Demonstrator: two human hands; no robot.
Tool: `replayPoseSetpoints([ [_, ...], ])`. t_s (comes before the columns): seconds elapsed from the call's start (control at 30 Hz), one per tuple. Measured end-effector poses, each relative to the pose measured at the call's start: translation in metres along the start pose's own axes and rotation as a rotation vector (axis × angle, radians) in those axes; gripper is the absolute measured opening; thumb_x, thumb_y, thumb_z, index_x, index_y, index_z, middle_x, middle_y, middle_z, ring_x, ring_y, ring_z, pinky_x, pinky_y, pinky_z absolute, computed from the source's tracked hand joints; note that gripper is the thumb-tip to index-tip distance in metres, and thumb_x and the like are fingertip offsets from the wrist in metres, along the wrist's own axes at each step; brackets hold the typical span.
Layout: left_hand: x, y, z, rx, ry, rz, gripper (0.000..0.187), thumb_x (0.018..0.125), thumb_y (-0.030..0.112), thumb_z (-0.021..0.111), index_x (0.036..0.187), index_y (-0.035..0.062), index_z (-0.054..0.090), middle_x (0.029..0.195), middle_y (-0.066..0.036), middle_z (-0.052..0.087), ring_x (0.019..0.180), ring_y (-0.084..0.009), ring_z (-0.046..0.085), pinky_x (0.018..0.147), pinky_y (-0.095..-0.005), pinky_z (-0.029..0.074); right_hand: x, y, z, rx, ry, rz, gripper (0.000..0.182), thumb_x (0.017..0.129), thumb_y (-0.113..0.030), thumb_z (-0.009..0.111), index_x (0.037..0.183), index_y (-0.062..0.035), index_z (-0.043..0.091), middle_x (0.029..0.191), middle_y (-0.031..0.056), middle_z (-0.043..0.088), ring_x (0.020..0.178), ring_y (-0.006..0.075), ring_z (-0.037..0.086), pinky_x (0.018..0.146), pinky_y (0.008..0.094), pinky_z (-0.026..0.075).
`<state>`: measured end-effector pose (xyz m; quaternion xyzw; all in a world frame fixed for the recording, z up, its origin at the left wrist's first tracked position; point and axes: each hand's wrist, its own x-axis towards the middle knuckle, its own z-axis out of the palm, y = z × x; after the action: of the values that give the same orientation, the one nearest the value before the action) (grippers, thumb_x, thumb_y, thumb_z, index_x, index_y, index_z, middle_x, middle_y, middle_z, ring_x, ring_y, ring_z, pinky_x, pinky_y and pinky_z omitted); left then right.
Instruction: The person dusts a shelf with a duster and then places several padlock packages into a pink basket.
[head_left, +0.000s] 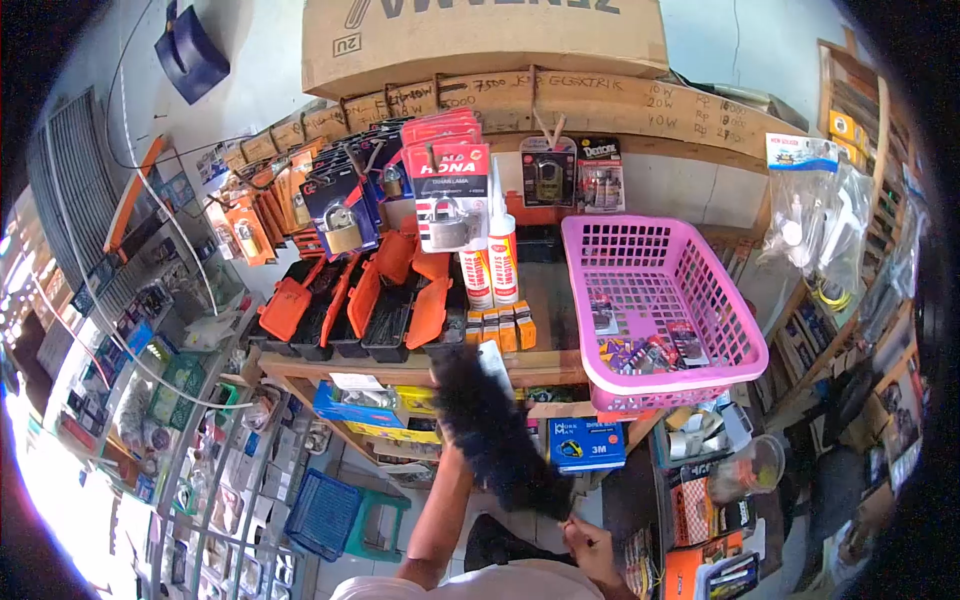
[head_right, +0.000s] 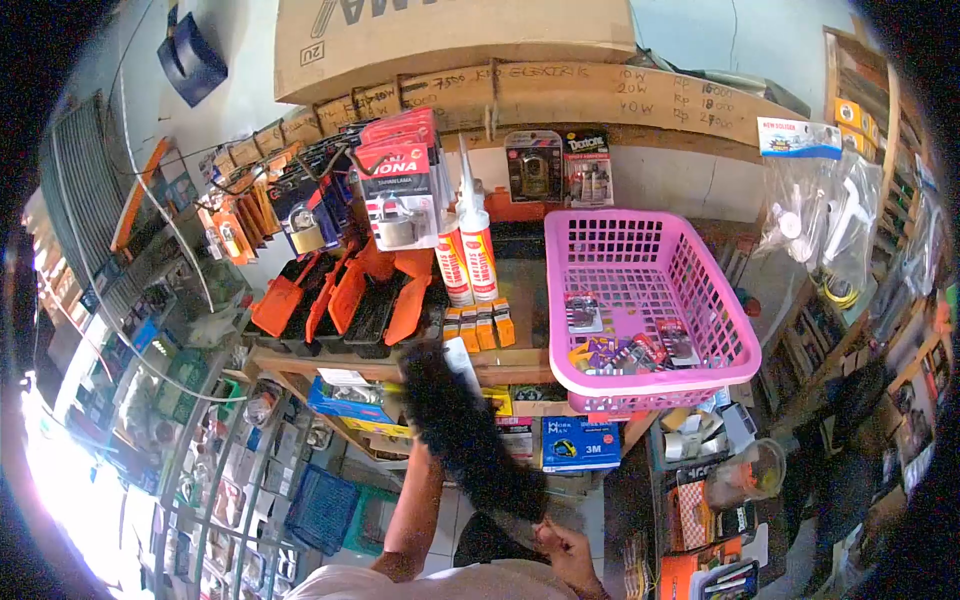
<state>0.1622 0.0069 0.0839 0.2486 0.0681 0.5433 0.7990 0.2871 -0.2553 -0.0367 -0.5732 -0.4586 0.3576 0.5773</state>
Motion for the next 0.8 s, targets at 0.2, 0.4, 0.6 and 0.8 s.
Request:
replayPoseSetpoints([
  [0.2, -0.005, 0.003, 0.003, 0.119, 0.09, 0.062, 0.078, 0.094, 0.065, 0.034, 0.139, 0.0013, 0.044, 0.137, -0.015, 0.051, 0.126, -0.0319, 0.048, 0.109, -0.0439, 0.034, -0.003, 0.032, 0.009, 0.237, -0.139, 0.29, 0.034, 0.101, -0.028, 0.053, 0.108, 0.0025, 0.064, 0.076, -0.0005, 0.056, 0.064, 0.0044, 0.048, 0.053, 0.0216, 0.038],
  [0.4, 0.003, 0.003, -0.02, 0.072, 0.161, 0.113, 0.067, 0.098, 0.059, 0.031, 0.131, 0.0042, 0.051, 0.121, -0.01, 0.062, 0.106, -0.0262, 0.061, 0.094, -0.0354, 0.046, 0.018, 0.001, 0.02, 0.372, -0.03, 0.323, 0.034, 0.099, -0.035, 0.055, 0.108, -0.0031, 0.065, 0.074, -0.0026, 0.055, 0.064, 0.0049, 0.049, 0.055, 0.0206, 0.037],
  [0.6, 0.0, 0.007, -0.013, 0.115, 0.192, 0.079, 0.056, 0.1, 0.052, 0.03, 0.125, 0.0086, 0.056, 0.11, -0.016, 0.067, 0.092, -0.0304, 0.066, 0.075, -0.0439, 0.054, 0.1, -0.042, 0.014, 0.702, -0.122, 0.394, 0.039, 0.101, -0.031, 0.049, 0.134, -0.0121, 0.048, 0.08, -0.0001, 0.052, 0.057, 0.0085, 0.046, 0.047, 0.0245, 0.037],
  [0.8, -0.013, 0.014, -0.006, 0.023, 0.118, -0.086, 0.039, 0.101, 0.046, 0.04, 0.129, 0.0221, 0.054, 0.097, -0.004, 0.065, 0.083, -0.0225, 0.063, 0.064, -0.0426, 0.052, 0.193, -0.047, 0.023, 0.99, -0.034, 0.321, 0.04, 0.093, -0.013, 0.059, 0.132, -0.0147, 0.05, 0.09, -0.0003, 0.058, 0.065, 0.0111, 0.055, 0.054, 0.0254, 0.044],
])
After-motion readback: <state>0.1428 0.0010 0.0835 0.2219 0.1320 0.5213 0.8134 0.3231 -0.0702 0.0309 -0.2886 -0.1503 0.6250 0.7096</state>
